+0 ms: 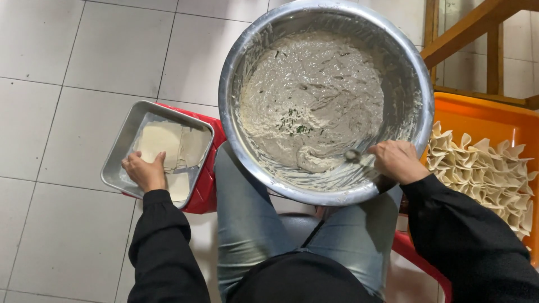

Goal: The person scoops filling from a large metal bowl onto square wrappers, folds them into dumplings, and places them into an orange tray. The process is repeated continuously throughout the clip.

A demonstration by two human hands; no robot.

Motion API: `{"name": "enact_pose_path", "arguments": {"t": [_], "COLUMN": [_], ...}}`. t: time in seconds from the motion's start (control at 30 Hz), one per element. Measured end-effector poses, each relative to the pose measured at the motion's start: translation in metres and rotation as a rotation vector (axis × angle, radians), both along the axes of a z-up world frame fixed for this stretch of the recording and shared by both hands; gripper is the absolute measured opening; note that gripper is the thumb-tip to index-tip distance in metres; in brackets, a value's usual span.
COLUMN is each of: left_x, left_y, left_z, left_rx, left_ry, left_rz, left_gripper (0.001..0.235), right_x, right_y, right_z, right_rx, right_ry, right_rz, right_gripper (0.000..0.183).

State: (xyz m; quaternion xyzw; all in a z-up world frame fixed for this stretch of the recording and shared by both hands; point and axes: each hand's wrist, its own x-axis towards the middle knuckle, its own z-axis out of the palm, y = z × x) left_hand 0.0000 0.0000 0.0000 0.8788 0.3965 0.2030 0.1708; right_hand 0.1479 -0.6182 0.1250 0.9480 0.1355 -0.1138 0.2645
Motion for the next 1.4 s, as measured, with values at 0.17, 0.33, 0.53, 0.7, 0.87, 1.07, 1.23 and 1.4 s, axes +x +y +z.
{"name": "enact_pose_path", "arguments": {"t": [0.17,0.33,0.53,0.7,0.87,1.07,1.23,1.4], "left_x": [0.005,0.008,0.016,0.025,0.04,0.049,0.046,0.046], "left_y": [0.008,0.014,-0.074,-0.108,-0.219,-0.328,-0.353,-0.348], "left_z": [-0.006,-0.015,0.12,0.142,0.219,0.209,0.224,0.248], "left_rx": [-0.058,-0.125,-0.692,-1.517,-1.774,-2.159,-2.222,-2.226], "left_ry": [-0.043,-0.209,-0.814,-1.036,-0.737,-0.438,-0.492,-0.532], "left_rz": [0.078,0.152,0.02,0.092,-0.212,-0.146,-0.004,0.111], "left_gripper": [0.063,0.041,0.022,0.051,0.075,0.053,0.042,0.052], "right_x": [-0.002,-0.016,-0.024,-0.021,-0.048,-0.084,-0.115,-0.138], "right_y": [0.007,0.047,0.054,0.02,0.031,0.035,0.033,0.045], "right_z": [0.017,0.103,0.145,0.124,0.166,0.14,0.076,0.059], "right_rx": [0.306,0.534,0.76,1.067,1.297,1.445,1.346,1.089], "right_ry": [0.3,0.63,0.683,0.706,0.608,0.381,0.104,-0.207], "right_rz": [0.002,-0.217,-0.319,-0.392,-0.456,-0.256,0.019,0.353], "right_gripper": [0.032,0.044,0.046,0.043,0.041,0.041,0.048,0.072]}}
